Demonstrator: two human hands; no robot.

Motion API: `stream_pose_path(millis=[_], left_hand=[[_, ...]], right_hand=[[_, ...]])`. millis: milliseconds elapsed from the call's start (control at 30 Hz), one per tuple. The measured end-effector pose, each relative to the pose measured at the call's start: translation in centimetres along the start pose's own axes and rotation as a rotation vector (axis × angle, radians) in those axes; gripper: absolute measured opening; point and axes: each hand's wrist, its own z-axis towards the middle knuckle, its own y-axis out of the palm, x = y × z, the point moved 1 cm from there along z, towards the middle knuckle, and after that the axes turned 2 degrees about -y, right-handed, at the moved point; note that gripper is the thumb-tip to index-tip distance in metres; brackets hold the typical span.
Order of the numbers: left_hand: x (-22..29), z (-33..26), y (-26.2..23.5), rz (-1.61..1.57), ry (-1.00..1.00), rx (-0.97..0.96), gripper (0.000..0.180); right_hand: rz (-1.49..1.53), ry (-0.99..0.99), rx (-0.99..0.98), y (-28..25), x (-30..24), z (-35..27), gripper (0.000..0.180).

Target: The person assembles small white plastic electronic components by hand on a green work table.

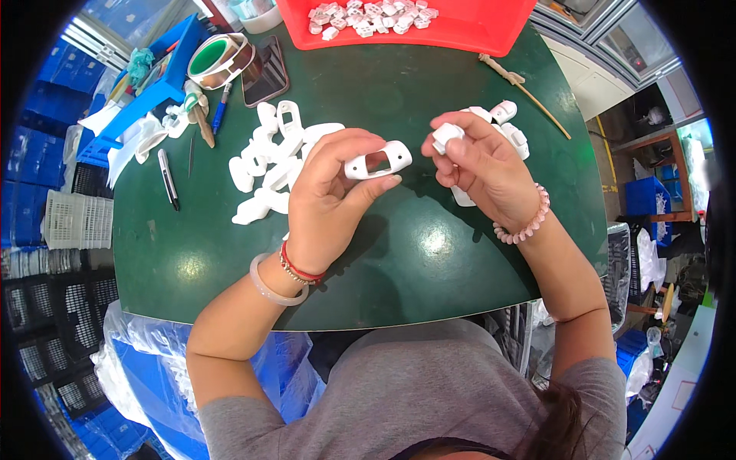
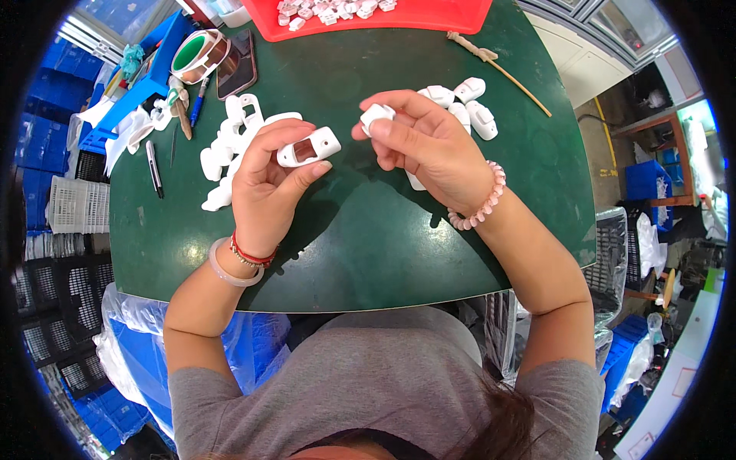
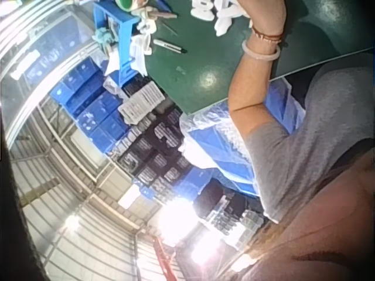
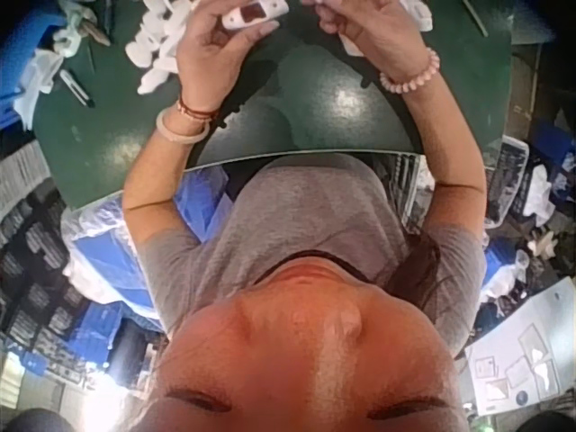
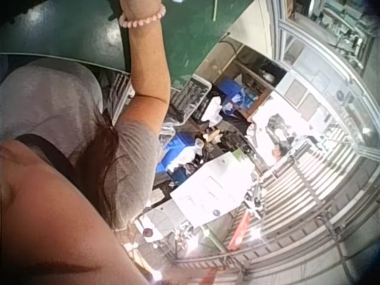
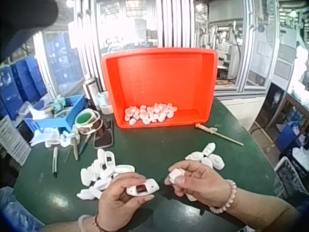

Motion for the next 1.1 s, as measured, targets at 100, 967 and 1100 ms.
stream_pose_path(millis=[100, 967, 1100], left_hand=[[0.1, -0.1, -0.1, 0.048, 0.056, -0.012, 0.042], [0.5, -0.6, 0.6, 0.071, 0.042, 0.004, 0.035], [0.3, -0.6, 0.1, 0.245, 0.048, -0.086, 0.037]], right_hand=[[0.011, 0.077, 0.0, 0.4, 0.2, -0.2, 0.034], [-0.055, 0.069, -0.022, 2.0, 0.8, -1.1, 0.026], [-0.089, 0.033, -0.062, 2.0, 1.2, -1.1, 0.025]])
